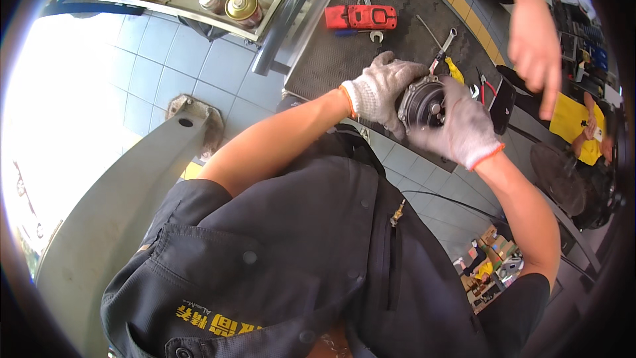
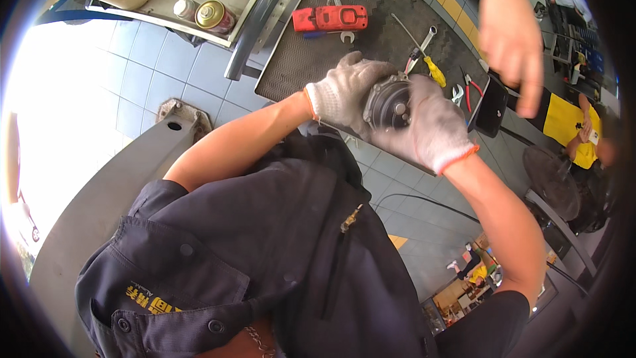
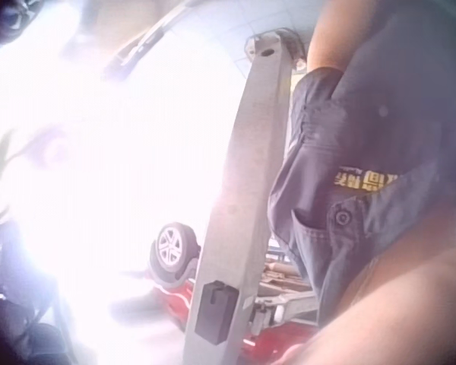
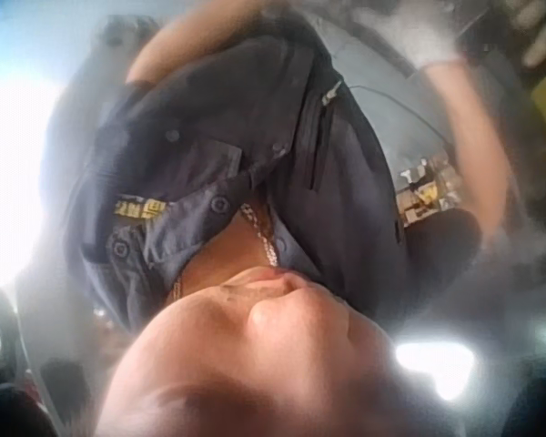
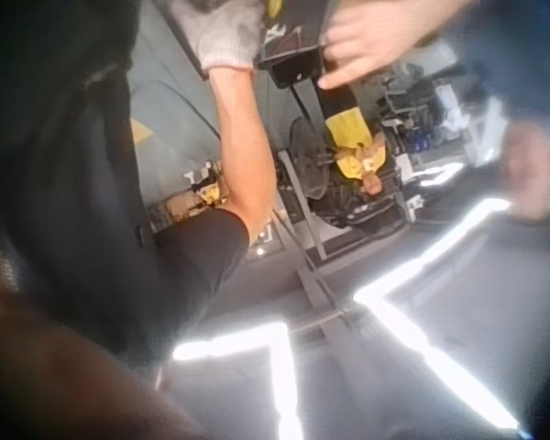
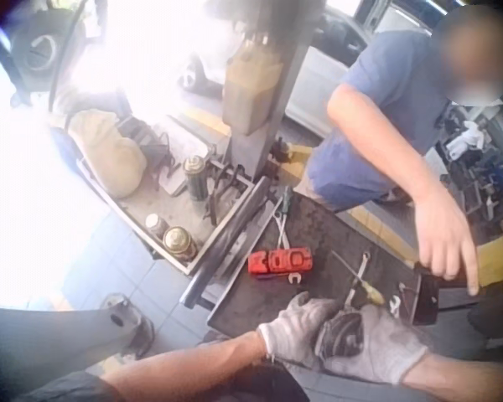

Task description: The person disassembles and reassembles a car part on a workbench, using a screwdriver and a power drill to remove and tighten screws. They handle the part with gloved hands, rotate it to access different sides, and place tools on the bench between actions.

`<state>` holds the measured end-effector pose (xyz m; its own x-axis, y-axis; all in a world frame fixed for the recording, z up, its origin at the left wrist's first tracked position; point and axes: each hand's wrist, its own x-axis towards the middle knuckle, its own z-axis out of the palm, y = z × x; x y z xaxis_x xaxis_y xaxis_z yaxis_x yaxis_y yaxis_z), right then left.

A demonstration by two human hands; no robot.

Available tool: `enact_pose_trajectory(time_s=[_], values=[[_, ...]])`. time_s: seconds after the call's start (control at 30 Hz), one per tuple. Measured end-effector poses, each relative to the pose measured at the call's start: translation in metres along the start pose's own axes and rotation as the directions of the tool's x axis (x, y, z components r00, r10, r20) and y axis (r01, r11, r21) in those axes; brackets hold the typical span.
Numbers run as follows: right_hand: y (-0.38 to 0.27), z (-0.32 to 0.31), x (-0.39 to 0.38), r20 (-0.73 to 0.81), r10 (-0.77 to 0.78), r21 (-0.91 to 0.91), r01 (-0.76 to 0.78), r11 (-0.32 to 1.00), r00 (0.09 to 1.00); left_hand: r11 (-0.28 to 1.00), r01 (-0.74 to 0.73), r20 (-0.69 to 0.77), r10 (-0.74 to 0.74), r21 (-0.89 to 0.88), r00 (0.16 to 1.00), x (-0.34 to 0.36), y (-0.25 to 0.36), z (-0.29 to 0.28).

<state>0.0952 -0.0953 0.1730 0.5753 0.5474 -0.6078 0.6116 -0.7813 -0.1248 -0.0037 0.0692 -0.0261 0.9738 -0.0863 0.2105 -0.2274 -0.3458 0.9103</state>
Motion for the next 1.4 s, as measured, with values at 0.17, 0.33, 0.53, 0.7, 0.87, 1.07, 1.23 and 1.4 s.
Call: enact_pose_trajectory(time_s=[0.17, 0.33, 0.53, 0.7, 0.87, 1.07, 1.23, 1.4], values=[[0.008, -0.031, -0.003, 0.229, 0.346, 0.025, -0.361, 0.932, 0.91, 0.997, 0.076, 0.088, -0.073, -0.031, 0.993, 0.0, 0.002, -0.002], [0.046, -0.008, -0.025, 0.125, 0.286, 0.142, -0.302, 0.943, 0.95, 1.0, 0.027, 0.037, -0.027, -0.014, 0.999, 0.0, 0.006, -0.006], [0.064, 0.021, -0.053, 0.139, 0.341, 0.458, -0.366, 0.81, 0.93, 1.0, -0.001, 0.058, 0.002, -0.022, 0.998, 0.004, 0.008, -0.012], [0.077, 0.111, -0.097, 0.226, 0.473, 0.804, -0.437, 0.403, 0.852, 0.996, 0.014, 0.16, -0.028, 0.089, 0.987, 0.009, 0.017, -0.022], [0.068, 0.221, -0.115, 0.403, 0.464, 0.872, -0.485, 0.067, 0.789, 0.978, 0.018, 0.201, -0.061, 0.209, 0.978, 0.017, 0.043, -0.035], [0.086, 0.298, -0.12, 0.408, 0.48, 0.892, -0.45, -0.029, 0.777, 0.902, -0.246, 0.288, 0.145, 0.355, 0.947, 0.042, 0.101, -0.035], [0.149, 0.33, -0.12, 0.268, 0.494, 0.908, -0.388, 0.157, 0.827, 0.619, -0.573, 0.544, 0.265, 0.537, 0.796, 0.078, 0.128, -0.017], [0.196, 0.367, -0.134, 0.056, 0.51, 0.87, -0.292, 0.396, 0.858, 0.479, -0.658, 0.632, 0.243, 0.581, 0.736, 0.085, 0.138, -0.01]])
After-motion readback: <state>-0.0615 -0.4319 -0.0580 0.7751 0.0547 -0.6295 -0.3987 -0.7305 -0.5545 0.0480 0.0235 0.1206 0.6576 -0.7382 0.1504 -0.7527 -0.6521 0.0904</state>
